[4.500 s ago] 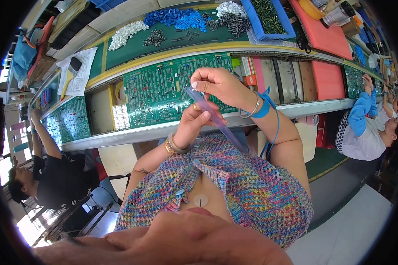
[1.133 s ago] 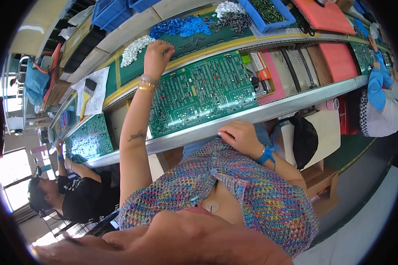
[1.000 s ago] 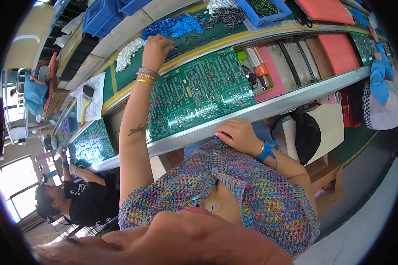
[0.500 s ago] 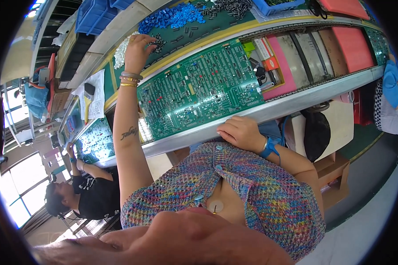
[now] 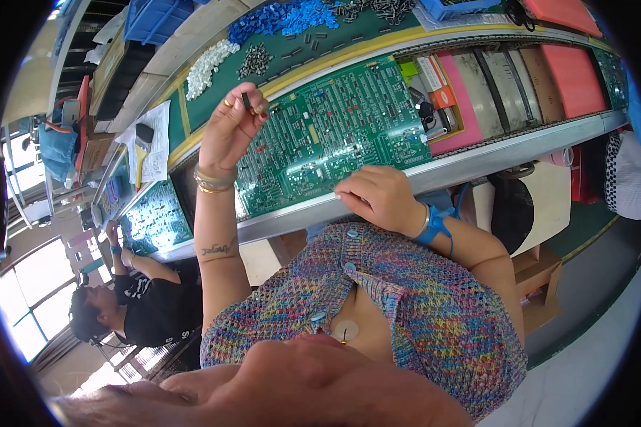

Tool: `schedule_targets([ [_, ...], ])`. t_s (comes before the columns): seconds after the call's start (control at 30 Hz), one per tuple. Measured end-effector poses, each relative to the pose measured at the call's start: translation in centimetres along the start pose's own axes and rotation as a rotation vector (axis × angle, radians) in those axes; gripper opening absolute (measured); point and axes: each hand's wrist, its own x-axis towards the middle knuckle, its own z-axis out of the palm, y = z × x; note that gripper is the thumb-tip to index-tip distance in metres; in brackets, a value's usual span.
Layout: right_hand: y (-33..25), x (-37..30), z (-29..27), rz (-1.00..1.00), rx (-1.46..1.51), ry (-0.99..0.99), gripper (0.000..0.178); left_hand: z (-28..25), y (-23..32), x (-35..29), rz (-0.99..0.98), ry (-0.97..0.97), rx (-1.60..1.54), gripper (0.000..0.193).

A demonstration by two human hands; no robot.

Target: The person assembles circuit boards on an assembly line by inserting electronic components into them by hand. She cuts a component tube using pliers and inserts more components into the circuit boards.

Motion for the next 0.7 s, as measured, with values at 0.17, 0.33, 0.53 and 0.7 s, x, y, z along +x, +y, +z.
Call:
schedule_targets([
  [0.17,-1.9,3.5,0.3,-0.086,0.059,0.079,0.008,0.6,-1.4,-2.8,0.019,-0.02,-0.105,0.026],
  [0.33,-3.2,3.5,1.8,0.128,0.24,0.078,0.023,4.1,-3.6,-7.0,0.103,0.048,0.249,0.021],
  [0.53,-2.8,0.8,4.5,-0.037,-0.016,0.001,0.019,5.6,-6.6,-11.6,0.259,0.204,0.843,0.022],
  [0.7,-3.2,0.5,5.0,-0.168,-0.235,-0.055,0.02,5.2,-5.1,-12.7,0.566,0.028,1.614,0.027],
])
